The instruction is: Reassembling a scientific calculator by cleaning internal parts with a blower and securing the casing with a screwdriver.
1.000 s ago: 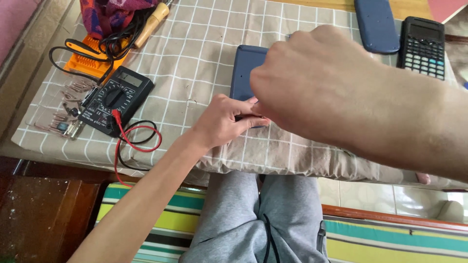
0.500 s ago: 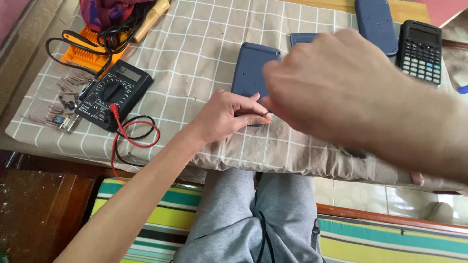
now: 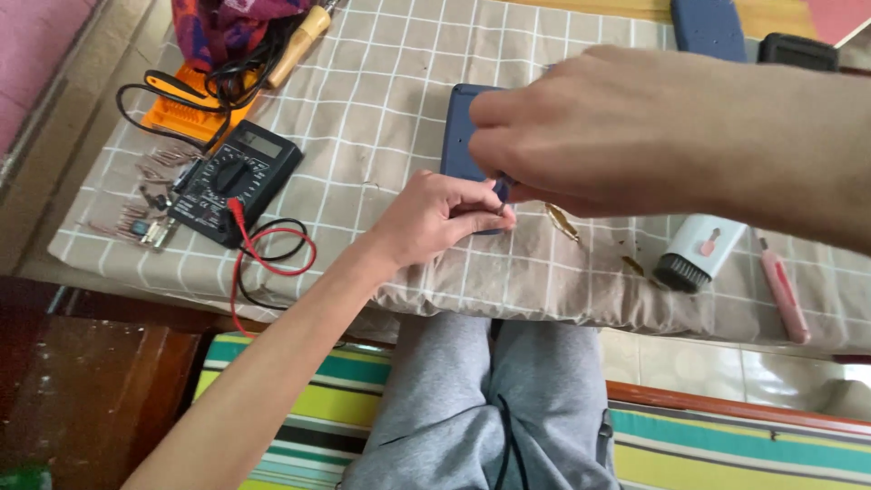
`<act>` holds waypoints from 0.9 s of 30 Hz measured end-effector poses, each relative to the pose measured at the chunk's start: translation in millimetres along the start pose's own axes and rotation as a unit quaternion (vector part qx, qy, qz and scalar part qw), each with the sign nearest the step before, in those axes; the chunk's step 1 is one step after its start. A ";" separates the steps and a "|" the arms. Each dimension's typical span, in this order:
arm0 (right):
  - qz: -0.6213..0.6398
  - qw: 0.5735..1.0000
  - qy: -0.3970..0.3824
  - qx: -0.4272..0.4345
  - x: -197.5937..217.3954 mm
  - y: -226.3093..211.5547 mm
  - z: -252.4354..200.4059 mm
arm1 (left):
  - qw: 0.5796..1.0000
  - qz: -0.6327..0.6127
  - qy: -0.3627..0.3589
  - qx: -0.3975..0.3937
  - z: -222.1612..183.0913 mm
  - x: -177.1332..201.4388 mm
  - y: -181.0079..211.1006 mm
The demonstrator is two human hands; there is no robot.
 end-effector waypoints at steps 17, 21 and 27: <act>-0.072 0.997 0.000 0.041 -15.6 5.3 -14.5 | 1.000 -0.002 -0.002 0.013 1.9 -3.0 -5.1; -0.122 0.990 0.024 0.062 -10.4 -3.9 -8.9 | 0.999 -0.007 -0.012 0.029 1.6 -3.4 -4.2; -0.050 0.996 0.005 -0.078 -3.1 9.9 -2.7 | 1.000 -0.019 0.010 -0.018 1.8 -5.0 -6.4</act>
Point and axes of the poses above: each hand's wrist, its own z-axis towards the middle knuckle, its own x-axis out of the back of the hand, y = z × x, the point moved 9 cm from there along z, towards the middle knuckle, and after that the axes turned 4 degrees about -x, right-handed, at the moved point
